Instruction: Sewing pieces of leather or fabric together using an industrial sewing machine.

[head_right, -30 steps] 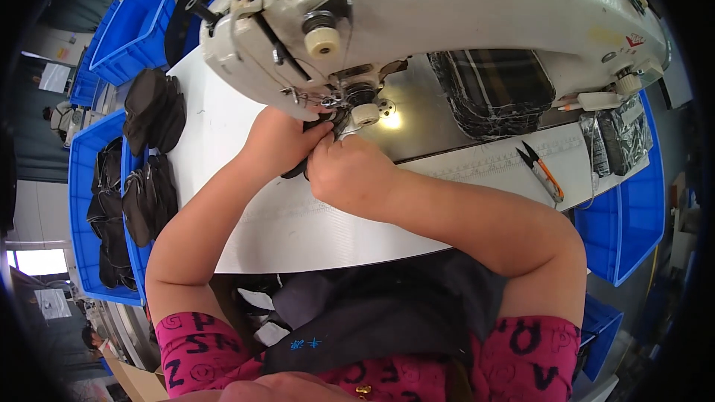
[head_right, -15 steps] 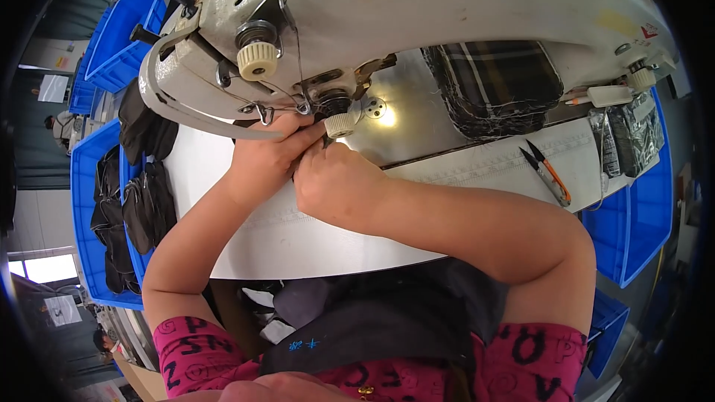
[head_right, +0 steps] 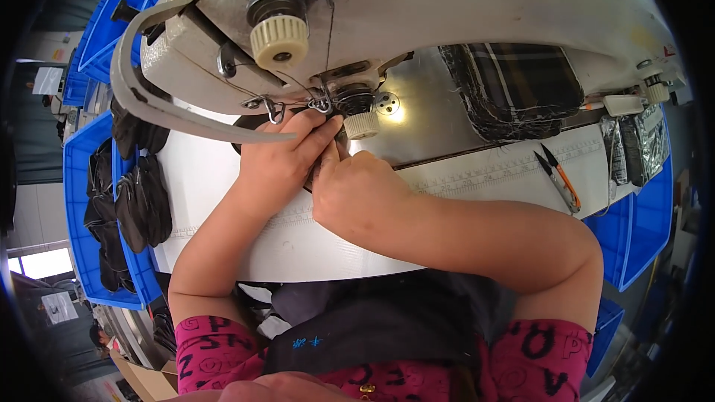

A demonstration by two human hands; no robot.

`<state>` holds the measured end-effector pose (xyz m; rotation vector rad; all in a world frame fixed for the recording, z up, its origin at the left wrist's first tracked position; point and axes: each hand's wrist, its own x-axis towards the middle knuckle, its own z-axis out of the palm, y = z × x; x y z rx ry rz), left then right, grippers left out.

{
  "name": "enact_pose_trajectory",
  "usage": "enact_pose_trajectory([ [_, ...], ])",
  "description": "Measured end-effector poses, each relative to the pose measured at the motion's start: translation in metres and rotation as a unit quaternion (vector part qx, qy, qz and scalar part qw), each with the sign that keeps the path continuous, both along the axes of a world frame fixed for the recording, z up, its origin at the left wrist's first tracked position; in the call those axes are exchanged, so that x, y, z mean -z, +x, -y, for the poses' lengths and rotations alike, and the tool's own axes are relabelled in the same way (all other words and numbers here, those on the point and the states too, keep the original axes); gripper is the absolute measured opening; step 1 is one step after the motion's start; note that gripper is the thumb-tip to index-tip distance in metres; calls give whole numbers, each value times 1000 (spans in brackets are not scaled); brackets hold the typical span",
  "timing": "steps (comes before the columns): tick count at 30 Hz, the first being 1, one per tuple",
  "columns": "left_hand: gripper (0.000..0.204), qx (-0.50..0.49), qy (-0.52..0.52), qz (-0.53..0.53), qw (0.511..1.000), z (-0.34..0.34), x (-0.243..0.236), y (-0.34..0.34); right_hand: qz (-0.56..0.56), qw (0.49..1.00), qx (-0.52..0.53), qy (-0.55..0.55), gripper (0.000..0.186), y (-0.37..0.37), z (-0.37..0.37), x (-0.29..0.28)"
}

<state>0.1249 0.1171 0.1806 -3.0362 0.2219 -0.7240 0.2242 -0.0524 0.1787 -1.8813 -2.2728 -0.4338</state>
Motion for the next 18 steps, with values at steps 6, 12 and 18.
enact_pose_trajectory([
  [6, 41, -9, 24, -23, 999, 6, -6, -3, -22, 999, -10, -34, 21, 0, 4, -2],
  [12, 37, -21, 44, -22, 999, 14, -11, 2, -21, 1000, -6, -21, 15, 2, 5, -6],
  [18, 32, -50, 76, -39, 995, 20, -7, 4, -27, 999, 8, -26, 14, 3, 8, -8],
])
